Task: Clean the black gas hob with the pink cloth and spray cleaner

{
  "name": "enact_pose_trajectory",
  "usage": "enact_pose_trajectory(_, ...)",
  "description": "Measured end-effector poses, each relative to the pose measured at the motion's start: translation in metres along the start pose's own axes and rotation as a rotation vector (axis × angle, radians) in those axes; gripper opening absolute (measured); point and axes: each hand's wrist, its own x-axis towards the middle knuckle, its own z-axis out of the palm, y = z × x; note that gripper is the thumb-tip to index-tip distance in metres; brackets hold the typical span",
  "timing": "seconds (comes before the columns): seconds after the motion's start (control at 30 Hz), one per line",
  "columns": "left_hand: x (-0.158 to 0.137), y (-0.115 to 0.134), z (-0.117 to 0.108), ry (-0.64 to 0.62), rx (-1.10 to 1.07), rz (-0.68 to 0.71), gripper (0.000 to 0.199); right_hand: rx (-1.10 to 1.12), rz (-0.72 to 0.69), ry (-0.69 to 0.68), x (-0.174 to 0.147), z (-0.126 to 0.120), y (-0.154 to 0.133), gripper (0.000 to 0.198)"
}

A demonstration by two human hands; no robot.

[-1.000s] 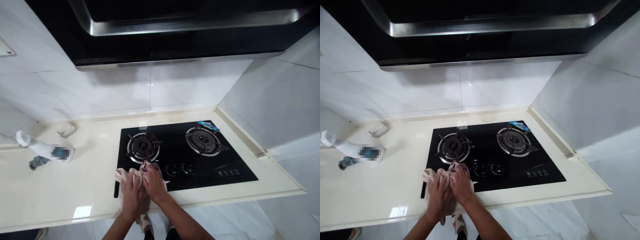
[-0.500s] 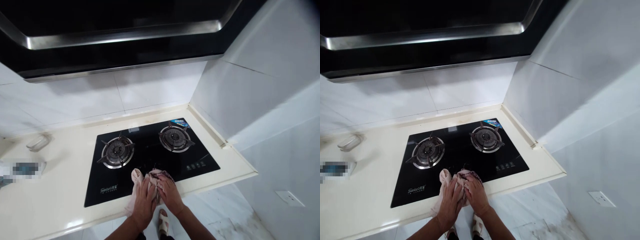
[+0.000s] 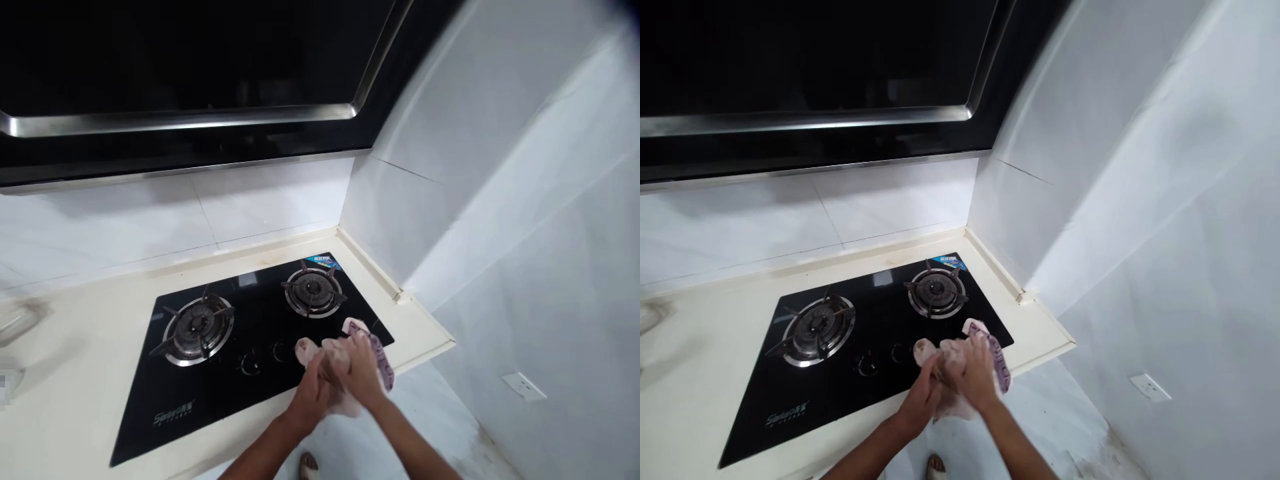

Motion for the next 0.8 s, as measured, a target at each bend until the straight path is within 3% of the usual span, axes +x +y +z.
enact_pose_trajectory(0.07, -0.021, -0.003, -0.015, 0.104, -0.095, -0.1, 0.054, -0.131, -0.032, -0.189, -0.015, 0.01, -0.041, 0.064)
enact_pose_trajectory(0.13, -0.033, -0.004, -0.027, 0.178, -0.121, -0.139, 0.051, -0.156, -0.04, -0.341, -0.024, 0.017, -0.072, 0.067)
enact_pose_trajectory(0.2, -0.034, -0.004, -0.033, 0.221, -0.06, -0.103, 0.051, -0.137, -0.05, -0.434, -0.021, 0.019, -0.086, 0.061)
enact_pose_trajectory(0.27, -0.026, -0.004, -0.032, 0.256, 0.071, -0.015, 0.05, -0.103, -0.099, -0.479, -0.011, 0.014, -0.08, 0.057)
enact_pose_trajectory(0.37, -0.006, -0.005, -0.026, 0.257, 0.336, 0.175, 0.049, -0.09, -0.159, -0.459, 0.008, 0.0, -0.044, 0.058)
enact_pose_trajectory(0.5, 0.022, -0.011, -0.014, 0.097, 0.658, 0.356, 0.052, -0.196, -0.063, -0.296, 0.032, -0.024, 0.026, 0.058)
enact_pose_trajectory(0.67, 0.038, -0.017, 0.0, -0.035, 0.999, 0.445, 0.045, -0.398, 0.144, -0.139, 0.065, -0.067, 0.134, 0.056)
enact_pose_trajectory(0.8, 0.037, -0.016, 0.003, -0.045, 1.053, 0.431, 0.041, -0.529, 0.35, 0.006, 0.081, -0.105, 0.212, 0.055)
